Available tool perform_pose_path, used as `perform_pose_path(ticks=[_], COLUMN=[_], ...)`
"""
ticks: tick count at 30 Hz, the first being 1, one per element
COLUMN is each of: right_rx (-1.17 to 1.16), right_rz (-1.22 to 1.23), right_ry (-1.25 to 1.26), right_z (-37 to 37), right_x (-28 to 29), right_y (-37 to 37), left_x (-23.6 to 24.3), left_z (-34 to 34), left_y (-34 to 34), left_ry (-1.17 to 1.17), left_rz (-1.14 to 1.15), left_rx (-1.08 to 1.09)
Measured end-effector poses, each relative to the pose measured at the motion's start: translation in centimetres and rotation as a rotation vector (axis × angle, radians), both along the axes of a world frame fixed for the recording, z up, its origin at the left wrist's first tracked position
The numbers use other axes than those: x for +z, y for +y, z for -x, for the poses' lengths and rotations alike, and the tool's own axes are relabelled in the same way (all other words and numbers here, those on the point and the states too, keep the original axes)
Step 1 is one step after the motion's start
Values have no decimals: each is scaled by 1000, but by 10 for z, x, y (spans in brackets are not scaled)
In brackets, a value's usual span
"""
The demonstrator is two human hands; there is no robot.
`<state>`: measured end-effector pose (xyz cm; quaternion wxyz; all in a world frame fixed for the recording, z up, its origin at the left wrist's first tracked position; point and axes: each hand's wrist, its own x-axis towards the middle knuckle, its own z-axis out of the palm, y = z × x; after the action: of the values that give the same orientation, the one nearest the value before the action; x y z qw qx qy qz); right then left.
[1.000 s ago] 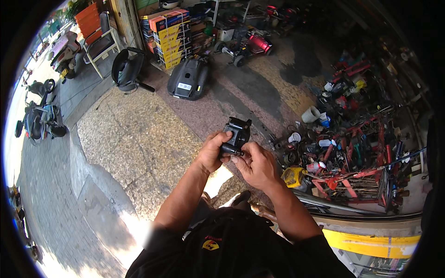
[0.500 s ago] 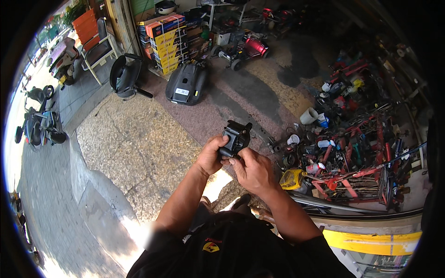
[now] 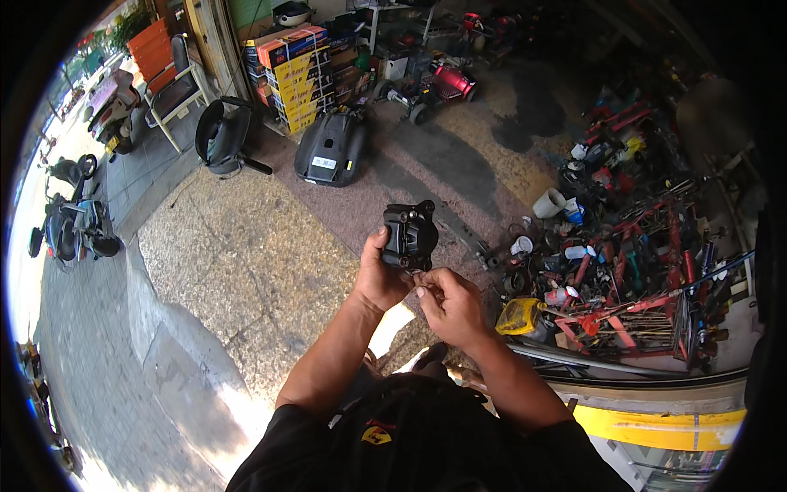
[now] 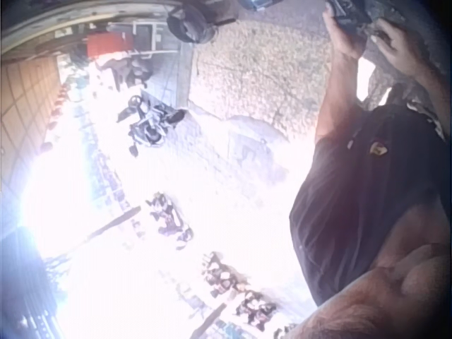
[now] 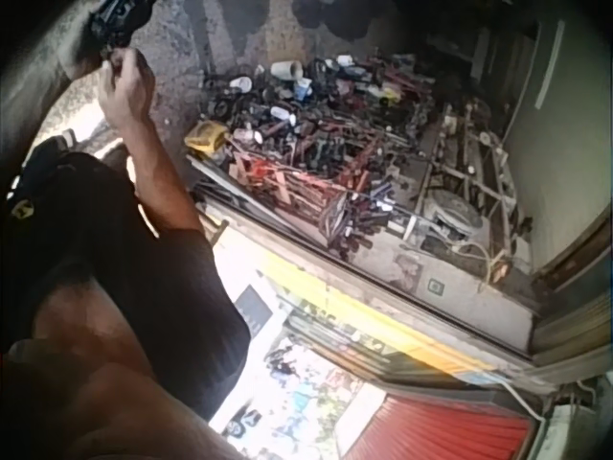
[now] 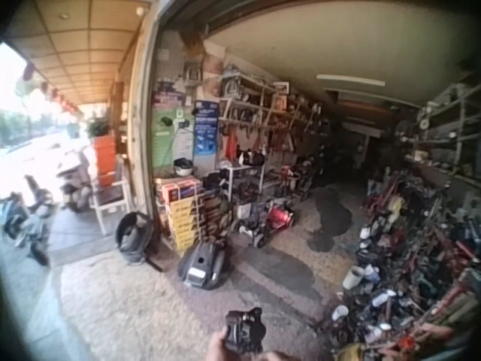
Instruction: The person uses a screwdriver to adjust a small black mechanical component, then places it on a chair. They walk through a cluttered workshop, pick up a blue sponge, and continue moving around the space.
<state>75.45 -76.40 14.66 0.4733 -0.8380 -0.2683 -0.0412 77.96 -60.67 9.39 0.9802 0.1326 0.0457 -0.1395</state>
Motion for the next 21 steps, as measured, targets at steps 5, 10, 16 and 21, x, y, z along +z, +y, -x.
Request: perform_pose_path(ticks=[5,10,16,21], right_rx=[-90,-173,-156,-224], right_rz=[-34,53,-2,-87], right_ry=[-135,16,-74,139], right_z=[-12,-19,-32,-34], right_x=[-14,-18,-23,-18], right_y=[12,17,25,-9], left_x=[-3,5,6,18], left_z=[-6,-5,-6,-1], left_y=[-2,-9,-10,-4], left_ry=[-31,-68,-155,-66], left_rz=[107,105,94,28], left_rx=[55,81,76,5])
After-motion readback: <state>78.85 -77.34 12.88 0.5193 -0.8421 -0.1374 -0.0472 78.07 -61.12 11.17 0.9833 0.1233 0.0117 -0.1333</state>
